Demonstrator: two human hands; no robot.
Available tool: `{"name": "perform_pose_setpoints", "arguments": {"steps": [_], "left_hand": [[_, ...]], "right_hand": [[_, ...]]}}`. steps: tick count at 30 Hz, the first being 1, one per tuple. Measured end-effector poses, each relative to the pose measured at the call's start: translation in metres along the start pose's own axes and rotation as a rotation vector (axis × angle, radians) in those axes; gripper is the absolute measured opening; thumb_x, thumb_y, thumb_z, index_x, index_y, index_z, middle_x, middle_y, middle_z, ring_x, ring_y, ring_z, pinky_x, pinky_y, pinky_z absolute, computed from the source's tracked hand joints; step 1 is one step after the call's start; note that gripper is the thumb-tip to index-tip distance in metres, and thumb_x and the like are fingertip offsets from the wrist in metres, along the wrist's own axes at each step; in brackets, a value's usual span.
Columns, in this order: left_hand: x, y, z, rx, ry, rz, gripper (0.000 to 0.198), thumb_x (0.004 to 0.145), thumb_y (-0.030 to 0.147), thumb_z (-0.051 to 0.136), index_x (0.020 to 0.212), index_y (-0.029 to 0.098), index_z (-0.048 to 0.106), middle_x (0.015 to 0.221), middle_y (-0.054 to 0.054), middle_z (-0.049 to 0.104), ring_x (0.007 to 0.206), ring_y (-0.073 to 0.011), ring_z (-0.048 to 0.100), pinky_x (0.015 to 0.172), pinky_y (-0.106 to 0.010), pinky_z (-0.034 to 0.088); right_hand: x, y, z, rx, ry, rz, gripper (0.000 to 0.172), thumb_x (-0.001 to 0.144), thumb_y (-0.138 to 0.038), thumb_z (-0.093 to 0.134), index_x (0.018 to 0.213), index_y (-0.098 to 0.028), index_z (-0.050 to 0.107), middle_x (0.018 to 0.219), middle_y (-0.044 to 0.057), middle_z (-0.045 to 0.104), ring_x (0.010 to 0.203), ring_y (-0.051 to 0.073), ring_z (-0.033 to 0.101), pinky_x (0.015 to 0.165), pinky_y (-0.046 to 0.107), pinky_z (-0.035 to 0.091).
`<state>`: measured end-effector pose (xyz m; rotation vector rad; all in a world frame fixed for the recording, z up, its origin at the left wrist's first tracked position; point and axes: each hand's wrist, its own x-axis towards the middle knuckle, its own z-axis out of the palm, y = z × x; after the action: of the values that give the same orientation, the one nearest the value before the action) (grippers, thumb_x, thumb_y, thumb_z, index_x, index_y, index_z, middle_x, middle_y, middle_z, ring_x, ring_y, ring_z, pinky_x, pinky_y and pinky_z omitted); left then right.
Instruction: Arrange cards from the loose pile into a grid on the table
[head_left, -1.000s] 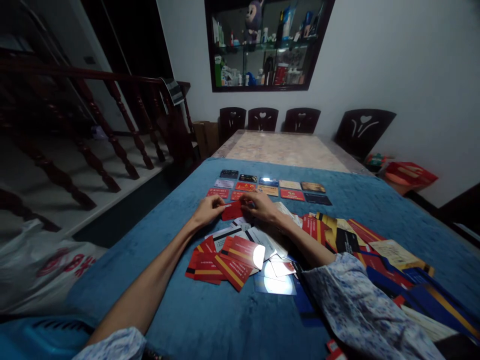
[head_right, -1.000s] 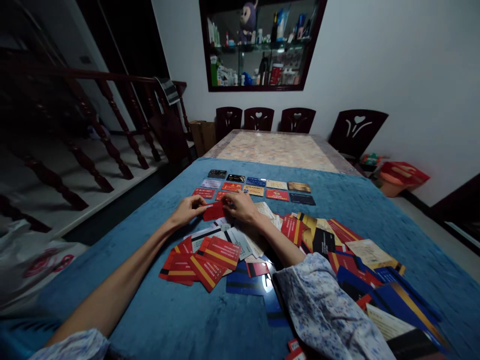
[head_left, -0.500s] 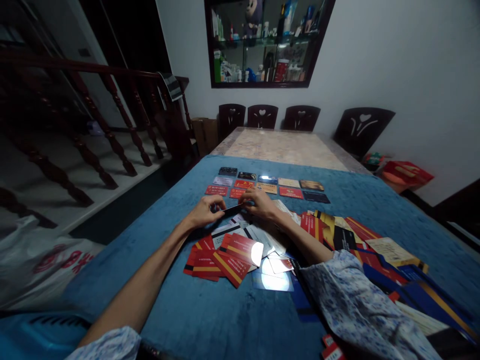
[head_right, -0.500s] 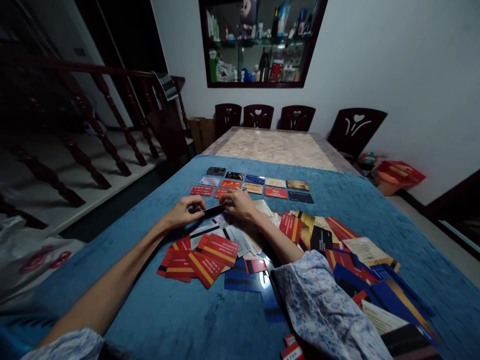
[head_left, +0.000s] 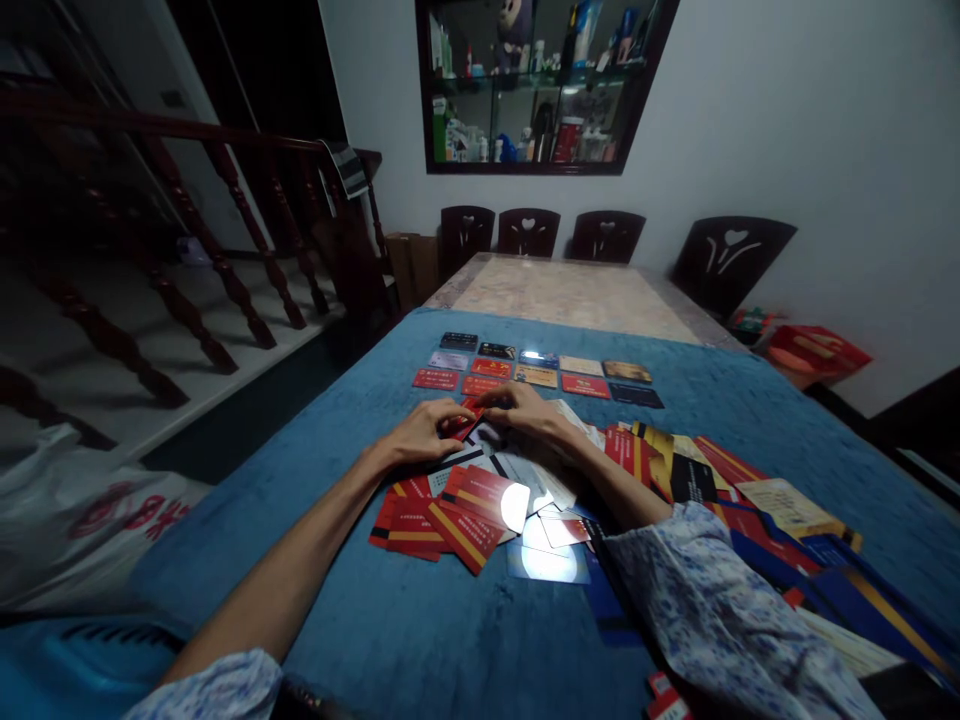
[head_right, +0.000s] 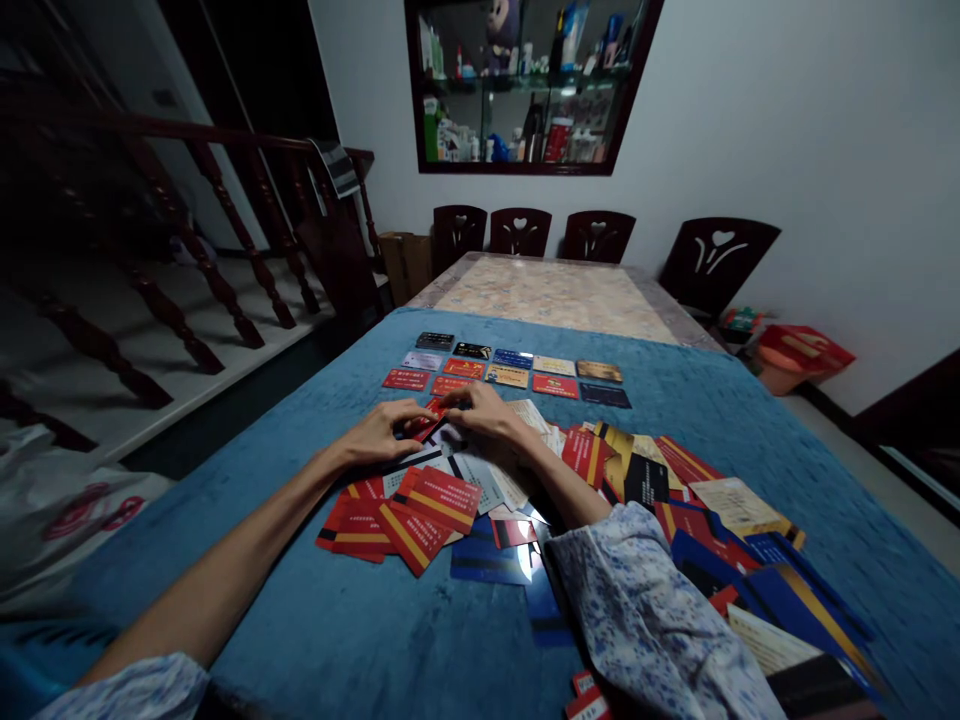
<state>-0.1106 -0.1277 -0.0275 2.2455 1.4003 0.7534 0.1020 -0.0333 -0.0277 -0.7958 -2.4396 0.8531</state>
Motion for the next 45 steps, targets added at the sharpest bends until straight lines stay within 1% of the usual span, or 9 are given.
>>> {"name": "perform_pose_setpoints", "arguments": {"steps": [7, 13, 18, 22, 29, 32, 35, 41, 45], "left_hand": [[0.000, 0.001, 0.001, 0.043, 0.026, 0.026, 0.023, 0.079, 0.019, 0.066, 0.100, 0.020, 0.076, 0.087, -0.002, 0.066, 0.077, -0.0157, 0.060, 0.076, -0.029, 0.048], [0.004, 0.002, -0.001, 0.137, 0.360, 0.026, 0.022, 0.085, 0.013, 0.059, 0.102, 0.019, 0.071, 0.103, -0.006, 0.068, 0.102, -0.0212, 0.061, 0.097, -0.035, 0.047], [0.005, 0.008, -0.004, 0.187, 0.481, 0.037, 0.030, 0.088, 0.014, 0.056, 0.116, 0.019, 0.066, 0.111, -0.007, 0.064, 0.108, -0.0225, 0.058, 0.103, -0.039, 0.044], [0.006, 0.008, -0.005, 0.132, 0.580, 0.068, 0.032, 0.090, 0.019, 0.058, 0.121, 0.020, 0.064, 0.115, -0.007, 0.064, 0.105, -0.0210, 0.059, 0.096, -0.036, 0.048], [0.009, 0.004, -0.003, -0.007, 0.515, 0.083, 0.018, 0.088, 0.024, 0.061, 0.101, 0.018, 0.072, 0.097, -0.005, 0.071, 0.089, -0.0180, 0.063, 0.083, -0.031, 0.051], [0.009, 0.002, -0.003, -0.069, 0.513, 0.053, 0.017, 0.086, 0.023, 0.061, 0.095, 0.017, 0.073, 0.097, -0.007, 0.074, 0.091, -0.0189, 0.065, 0.083, -0.031, 0.051], [0.008, 0.000, -0.003, -0.109, 0.506, 0.009, 0.018, 0.083, 0.022, 0.061, 0.094, 0.016, 0.074, 0.098, -0.007, 0.074, 0.083, -0.0170, 0.064, 0.074, -0.029, 0.050], [0.007, -0.010, -0.006, -0.141, 0.486, -0.059, 0.013, 0.076, 0.022, 0.061, 0.084, 0.015, 0.069, 0.076, 0.000, 0.070, 0.067, -0.0128, 0.058, 0.065, -0.025, 0.043], [0.007, -0.018, -0.007, -0.164, 0.490, -0.095, 0.010, 0.072, 0.022, 0.063, 0.079, 0.015, 0.066, 0.072, 0.001, 0.066, 0.064, -0.0118, 0.056, 0.063, -0.024, 0.042]], "right_hand": [[0.005, 0.003, 0.005, 0.038, 0.110, -0.095, 0.022, 0.084, -0.019, 0.059, 0.096, -0.017, 0.078, 0.100, 0.006, 0.078, 0.093, 0.021, 0.070, 0.089, 0.033, 0.050], [0.003, -0.004, 0.000, 0.021, 0.245, -0.212, 0.028, 0.086, -0.016, 0.056, 0.109, -0.019, 0.073, 0.106, 0.008, 0.075, 0.095, 0.021, 0.067, 0.090, 0.035, 0.048], [0.002, -0.007, -0.003, -0.068, 0.317, -0.250, 0.032, 0.084, -0.011, 0.055, 0.109, -0.019, 0.073, 0.101, 0.008, 0.074, 0.093, 0.022, 0.062, 0.088, 0.036, 0.046], [0.003, -0.009, -0.007, -0.137, 0.333, -0.340, 0.028, 0.085, -0.011, 0.056, 0.103, -0.021, 0.075, 0.096, 0.008, 0.074, 0.088, 0.023, 0.056, 0.083, 0.037, 0.044], [0.011, -0.023, -0.008, -0.266, 0.290, -0.352, 0.025, 0.088, -0.013, 0.058, 0.102, -0.022, 0.076, 0.089, 0.007, 0.072, 0.085, 0.023, 0.050, 0.079, 0.034, 0.039], [0.015, -0.030, -0.007, -0.303, 0.267, -0.355, 0.023, 0.089, -0.016, 0.059, 0.105, -0.023, 0.075, 0.091, 0.006, 0.072, 0.085, 0.022, 0.049, 0.080, 0.034, 0.037], [0.016, -0.034, -0.004, -0.305, 0.263, -0.344, 0.022, 0.090, -0.019, 0.059, 0.106, -0.022, 0.074, 0.092, 0.006, 0.073, 0.085, 0.021, 0.049, 0.080, 0.033, 0.036], [0.008, -0.019, 0.003, -0.272, 0.243, -0.260, 0.027, 0.084, -0.014, 0.060, 0.107, -0.019, 0.073, 0.088, 0.005, 0.075, 0.084, 0.021, 0.056, 0.082, 0.033, 0.039], [0.001, -0.004, 0.008, -0.227, 0.168, -0.189, 0.021, 0.082, -0.014, 0.062, 0.097, -0.018, 0.075, 0.088, 0.004, 0.076, 0.082, 0.019, 0.062, 0.084, 0.032, 0.042]]}}
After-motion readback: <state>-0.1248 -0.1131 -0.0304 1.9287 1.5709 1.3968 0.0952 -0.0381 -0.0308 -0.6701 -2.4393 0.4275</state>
